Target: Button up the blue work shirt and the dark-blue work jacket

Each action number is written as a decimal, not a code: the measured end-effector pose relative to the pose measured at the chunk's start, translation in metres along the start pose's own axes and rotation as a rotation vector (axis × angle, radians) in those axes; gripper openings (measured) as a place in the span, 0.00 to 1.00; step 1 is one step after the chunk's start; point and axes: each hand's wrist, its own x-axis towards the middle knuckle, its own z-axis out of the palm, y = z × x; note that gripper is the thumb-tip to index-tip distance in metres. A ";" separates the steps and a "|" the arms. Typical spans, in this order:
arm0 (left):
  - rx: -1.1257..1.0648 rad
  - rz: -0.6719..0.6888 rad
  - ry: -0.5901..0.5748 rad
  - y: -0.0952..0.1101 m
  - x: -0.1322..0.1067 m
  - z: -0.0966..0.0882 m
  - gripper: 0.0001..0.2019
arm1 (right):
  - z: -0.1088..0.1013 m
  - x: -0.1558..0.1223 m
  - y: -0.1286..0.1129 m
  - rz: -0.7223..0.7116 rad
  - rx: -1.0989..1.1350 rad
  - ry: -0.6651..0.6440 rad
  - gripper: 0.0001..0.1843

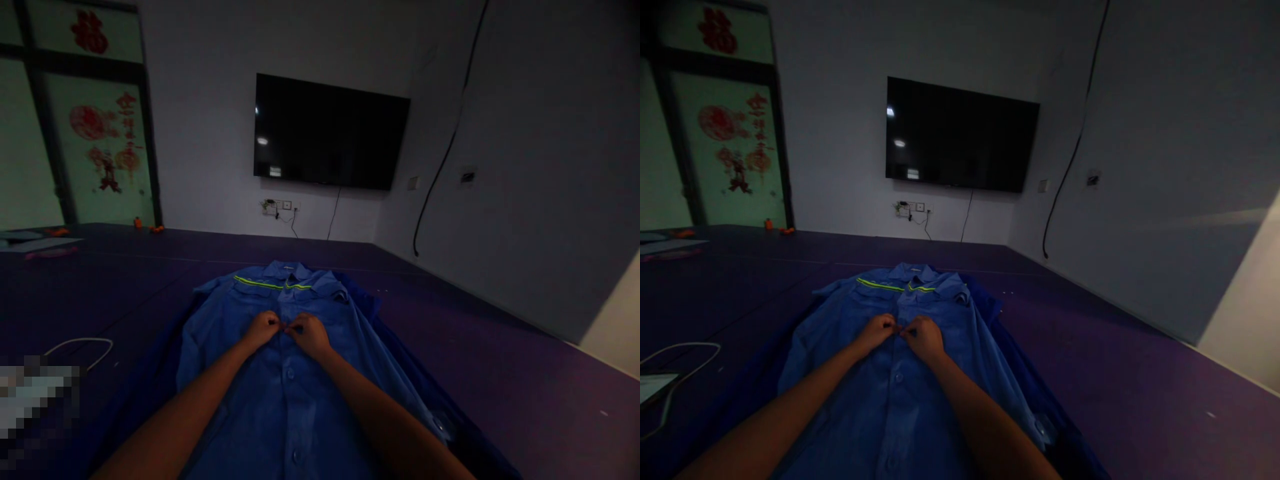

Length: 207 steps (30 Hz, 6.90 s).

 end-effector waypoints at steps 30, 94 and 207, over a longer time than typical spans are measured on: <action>0.142 0.165 -0.014 0.022 -0.012 -0.001 0.04 | 0.015 0.006 0.016 0.077 0.316 0.040 0.09; 0.243 -0.138 0.028 0.041 -0.039 0.000 0.15 | -0.026 -0.030 -0.024 0.070 0.171 0.024 0.08; 0.675 0.068 -0.265 0.090 -0.092 0.000 0.10 | -0.061 -0.073 -0.068 -0.081 -0.489 -0.417 0.12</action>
